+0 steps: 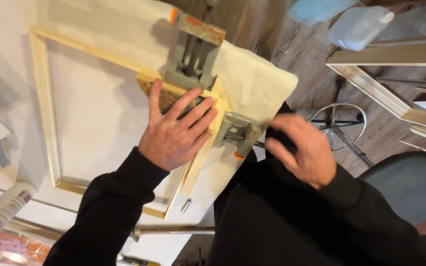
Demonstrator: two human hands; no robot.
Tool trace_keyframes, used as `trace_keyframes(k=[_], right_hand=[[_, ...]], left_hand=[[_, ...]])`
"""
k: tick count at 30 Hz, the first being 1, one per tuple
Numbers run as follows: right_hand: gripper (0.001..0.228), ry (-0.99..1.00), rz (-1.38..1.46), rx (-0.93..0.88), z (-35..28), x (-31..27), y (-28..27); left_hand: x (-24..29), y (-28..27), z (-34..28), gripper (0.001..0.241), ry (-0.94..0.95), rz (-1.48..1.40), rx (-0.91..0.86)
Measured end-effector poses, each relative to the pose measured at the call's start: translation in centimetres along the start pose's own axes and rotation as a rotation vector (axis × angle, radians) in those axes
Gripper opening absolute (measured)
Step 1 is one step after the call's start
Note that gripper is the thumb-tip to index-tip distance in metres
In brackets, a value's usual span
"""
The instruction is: The person assembles a wooden picture frame. They apply wood glue to the mitered end of a frame moulding piece, fit the pieces together at the corners, position the frame corner in a corner clamp with a triangular block, tighten the clamp screw, and tap the joint with a hammer while adjusting the moulding alignment.
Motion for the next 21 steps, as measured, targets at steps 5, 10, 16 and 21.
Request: trace_keyframes(k=[5,10,16,21], right_hand=[[0.041,-0.087,-0.134,-0.108,-5.1,3.3,0.3],[0.03,-0.028,-0.025,-0.071,-6.4,5.8,1.0],[0.036,0.864,0.76,-0.476,-10.7,16.8,5.8],[0.039,0.663,0.504,-0.455,-7.2,11.0,3.9]], left_hand=[[0.1,0.2,-0.1,0.04,-0.002,-0.003,-0.017],[0.2,0.2,0.1,0.039,-0.017,0.01,-0.033],[0.3,0.1,0.1,0.038,-0.041,0.003,-0.038],[-0.3,0.4,0.8,0.039,-0.039,0.001,-0.033]])
Point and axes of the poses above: each hand's wrist, its own z-axis towards the middle knuckle, its own y-axis out of the palm, x = y × z, the point moved 7 cm from there along z, towards the middle knuckle, and after that the axes turned 7 degrees about x, right-handed, at the moved point
